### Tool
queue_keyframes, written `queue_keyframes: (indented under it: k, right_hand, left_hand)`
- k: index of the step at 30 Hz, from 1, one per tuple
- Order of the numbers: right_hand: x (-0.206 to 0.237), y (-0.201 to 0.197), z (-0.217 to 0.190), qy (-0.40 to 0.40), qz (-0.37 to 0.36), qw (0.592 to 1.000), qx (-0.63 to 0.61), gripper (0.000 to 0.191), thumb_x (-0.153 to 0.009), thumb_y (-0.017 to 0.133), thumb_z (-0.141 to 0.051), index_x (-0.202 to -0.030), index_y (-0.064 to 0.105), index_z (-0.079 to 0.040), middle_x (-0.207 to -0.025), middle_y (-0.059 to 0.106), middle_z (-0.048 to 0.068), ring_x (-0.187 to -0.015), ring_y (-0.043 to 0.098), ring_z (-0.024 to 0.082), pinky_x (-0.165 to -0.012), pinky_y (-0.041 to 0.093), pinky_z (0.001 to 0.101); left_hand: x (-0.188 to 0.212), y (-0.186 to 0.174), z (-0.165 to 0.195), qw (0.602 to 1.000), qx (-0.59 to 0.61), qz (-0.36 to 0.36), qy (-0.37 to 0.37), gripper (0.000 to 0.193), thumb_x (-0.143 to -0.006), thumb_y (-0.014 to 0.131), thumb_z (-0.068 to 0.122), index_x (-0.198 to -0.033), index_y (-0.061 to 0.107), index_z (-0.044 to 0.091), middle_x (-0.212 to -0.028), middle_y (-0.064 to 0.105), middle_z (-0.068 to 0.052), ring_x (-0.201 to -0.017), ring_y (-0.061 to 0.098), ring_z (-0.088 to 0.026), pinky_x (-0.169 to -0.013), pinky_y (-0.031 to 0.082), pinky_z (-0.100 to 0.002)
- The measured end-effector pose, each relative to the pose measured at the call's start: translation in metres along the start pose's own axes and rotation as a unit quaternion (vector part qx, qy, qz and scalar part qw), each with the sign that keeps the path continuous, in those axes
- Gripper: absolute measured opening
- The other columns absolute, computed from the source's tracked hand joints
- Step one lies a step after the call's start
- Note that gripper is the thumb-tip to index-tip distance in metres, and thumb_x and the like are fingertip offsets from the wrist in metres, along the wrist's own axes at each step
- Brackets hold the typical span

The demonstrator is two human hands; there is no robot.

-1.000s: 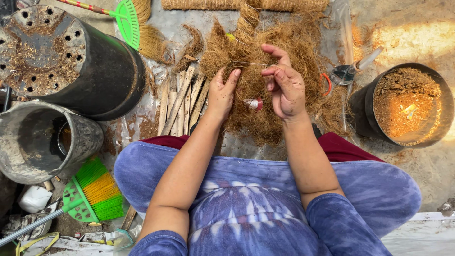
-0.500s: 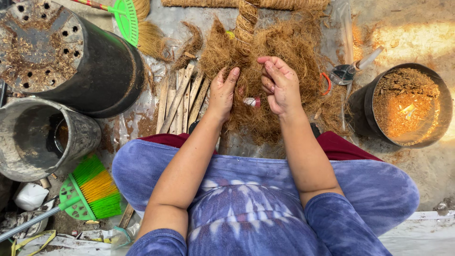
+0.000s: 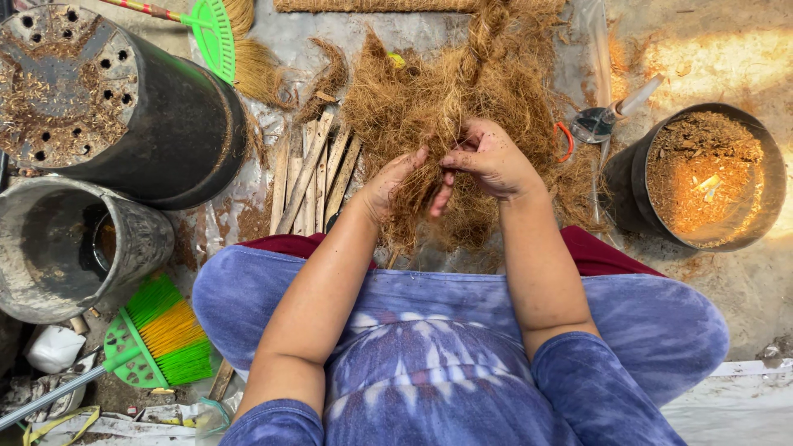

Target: The person sits cross-legged and wraps coconut fiber around a small cylindrical core using a thin wire. They repeatedly gather loose fiber, wrap it around the core, and secure it with wire, occasionally using a spray bottle to dampen the material.

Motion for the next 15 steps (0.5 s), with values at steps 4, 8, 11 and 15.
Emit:
queue_keyframes:
  k: [4, 8, 11, 15]
  right_hand:
    - [0.003, -0.001, -0.006, -0.004, 0.009, 1.0, -0.006, 0.038, -0.087, 0.077, -0.002, -0.122, 0.061, 0.004, -0.108, 0.071, 0.012, -0.079, 0.07, 0.019, -0.067, 0.061, 0.0334]
    - [0.0, -0.004, -0.018, -0.048, 0.062, 0.996, 0.039, 0.041, -0.087, 0.077, -0.003, -0.125, 0.062, 0.003, -0.115, 0.071, 0.006, -0.099, 0.07, 0.01, -0.087, 0.057, 0.0223]
    - [0.0, -0.015, -0.018, -0.057, 0.116, 0.989, 0.068, 0.033, -0.09, 0.079, -0.005, -0.119, 0.064, 0.001, -0.096, 0.066, 0.001, -0.078, 0.058, 0.006, -0.067, 0.046, 0.02]
    - [0.0, -0.031, -0.011, -0.074, 0.177, 0.976, 0.099, 0.023, -0.09, 0.081, -0.006, -0.104, 0.063, -0.001, -0.084, 0.061, -0.003, -0.065, 0.049, 0.003, -0.055, 0.037, 0.0208]
  left_hand:
    - [-0.003, -0.005, 0.001, 0.996, -0.049, 0.069, -0.008, 0.077, -0.1, 0.048, 0.069, -0.144, 0.054, 0.006, -0.116, 0.068, -0.022, -0.108, 0.07, -0.037, -0.096, 0.058, -0.05]
    - [0.007, -0.023, 0.015, 0.965, -0.146, 0.216, -0.027, 0.102, -0.08, 0.038, 0.086, -0.154, 0.044, 0.017, -0.146, 0.057, -0.009, -0.136, 0.053, -0.028, -0.104, 0.048, -0.052]
    - [0.026, -0.031, 0.028, 0.959, -0.153, 0.239, -0.022, 0.099, -0.076, 0.048, 0.08, -0.153, 0.046, 0.018, -0.148, 0.055, -0.011, -0.135, 0.05, -0.028, -0.103, 0.046, -0.051]
    - [0.032, -0.031, 0.043, 0.945, -0.257, 0.203, 0.013, 0.069, -0.087, 0.074, 0.047, -0.144, 0.055, 0.011, -0.137, 0.064, -0.008, -0.123, 0.06, -0.021, -0.104, 0.051, -0.038]
Point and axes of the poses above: each hand's wrist, its own x-axis away from the middle knuckle, its own y-axis out of the palm, z = x × y, the point moved 5 cm from there along -x, towards the middle knuckle
